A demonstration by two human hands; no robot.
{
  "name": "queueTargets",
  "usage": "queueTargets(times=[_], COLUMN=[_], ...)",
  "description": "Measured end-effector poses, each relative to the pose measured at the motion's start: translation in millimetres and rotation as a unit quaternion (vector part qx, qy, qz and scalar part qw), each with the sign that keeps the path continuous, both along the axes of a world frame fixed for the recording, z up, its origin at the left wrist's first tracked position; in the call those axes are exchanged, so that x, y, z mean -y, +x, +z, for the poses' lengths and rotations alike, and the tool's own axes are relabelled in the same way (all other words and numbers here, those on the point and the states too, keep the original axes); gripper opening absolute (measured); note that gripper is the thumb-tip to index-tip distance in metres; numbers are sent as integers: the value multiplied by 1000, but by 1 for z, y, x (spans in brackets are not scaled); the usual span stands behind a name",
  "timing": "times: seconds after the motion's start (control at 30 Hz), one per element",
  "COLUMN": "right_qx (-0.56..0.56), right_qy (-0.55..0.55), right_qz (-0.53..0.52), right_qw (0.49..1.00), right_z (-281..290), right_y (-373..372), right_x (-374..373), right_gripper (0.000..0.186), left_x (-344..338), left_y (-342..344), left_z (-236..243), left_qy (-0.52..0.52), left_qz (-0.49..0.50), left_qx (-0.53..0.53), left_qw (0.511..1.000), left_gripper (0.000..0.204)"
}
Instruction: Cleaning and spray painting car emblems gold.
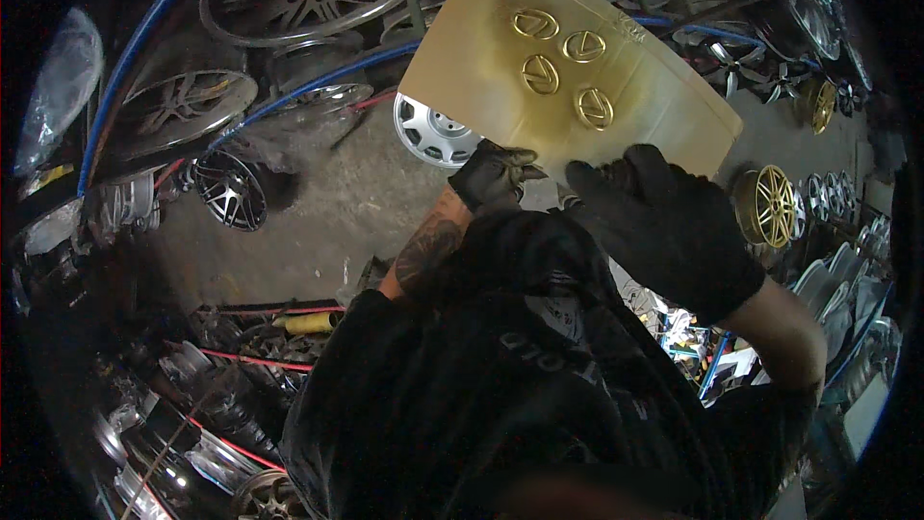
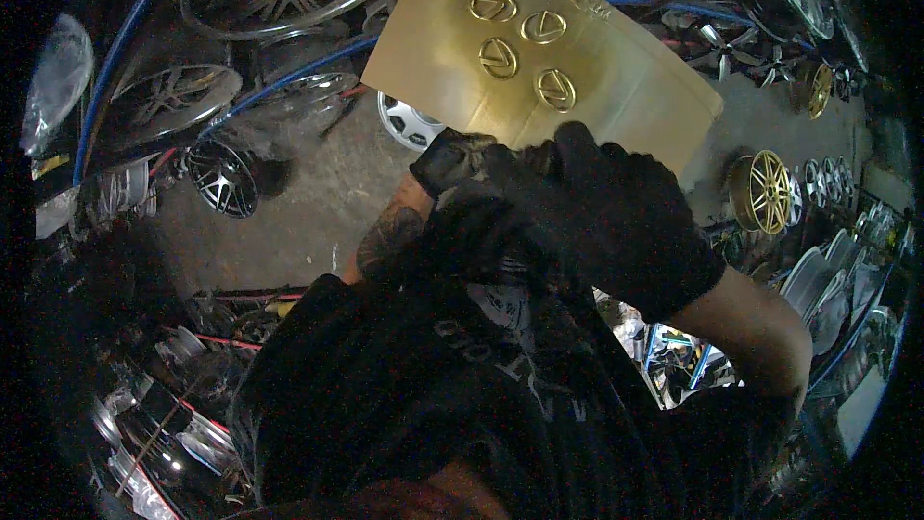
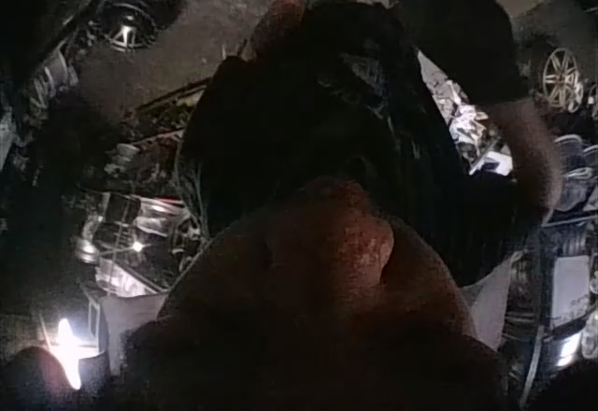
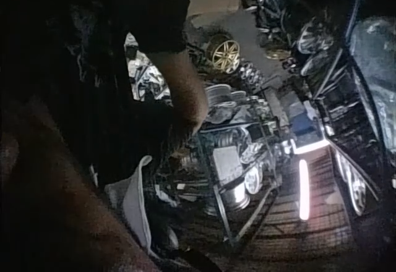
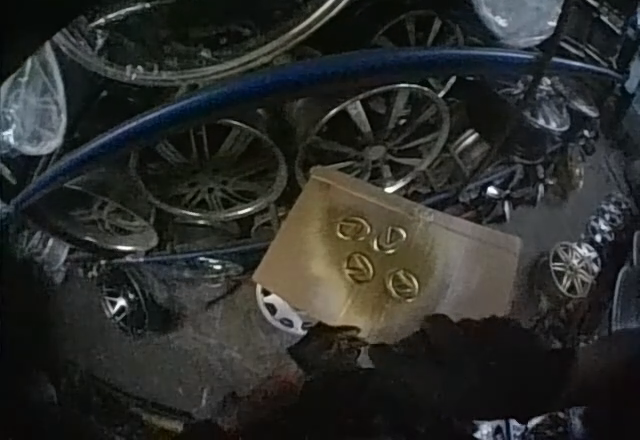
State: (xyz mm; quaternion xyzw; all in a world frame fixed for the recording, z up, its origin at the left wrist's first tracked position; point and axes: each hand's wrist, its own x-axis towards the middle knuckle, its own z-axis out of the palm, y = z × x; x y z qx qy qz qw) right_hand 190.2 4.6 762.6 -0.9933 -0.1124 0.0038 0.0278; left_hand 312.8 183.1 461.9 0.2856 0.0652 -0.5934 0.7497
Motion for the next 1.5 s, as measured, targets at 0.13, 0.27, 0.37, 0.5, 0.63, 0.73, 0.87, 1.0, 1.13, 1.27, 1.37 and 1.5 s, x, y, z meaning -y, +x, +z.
queueTargets(times=[0.13,0.27,0.37,0.5,0.63,0.73,0.87,1.0,1.13,1.27,1.37,1.5], right_qx=[68,189,205,103,-4,16,-213,-174,-134,-91,-62,-40], right_qy=[-59,-68,82,251,263,277,329,316,302,292,279,330], right_qz=[-3,-47,-95,-192,-252,-160,-267,-243,-217,-188,-182,-112], right_qw=[996,978,971,943,931,947,881,900,919,933,941,936], right_z=[-16,-22,-14,-17,-23,-16,6,14,17,16,14,11], right_y=[32,74,95,89,41,1,1,18,43,73,88,120], right_x=[-2,21,48,79,77,74,84,94,107,115,124,104], right_gripper=[40,44,45,47,45,49,44,47,49,52,54,58], left_x=[0,-8,-6,-14,-7,-12,-14,-14,-14,-16,-4,-26], left_y=[-7,-2,-5,-3,-4,1,1,-3,-7,-8,-9,-12], left_z=[-12,-13,-1,-10,-9,6,5,15,26,17,16,-9], left_qy=[42,7,-51,14,29,4,19,66,29,46,34,65], left_qz=[25,-27,13,-28,-13,-45,-41,-34,10,-17,0,-33], left_qx=[159,-98,-97,-83,-62,-71,-32,-15,-19,-15,-26,-39], left_qw=[986,995,994,996,998,996,998,997,999,999,999,997], left_gripper=[43,46,32,37,34,28,24,26,27,28,33,39])
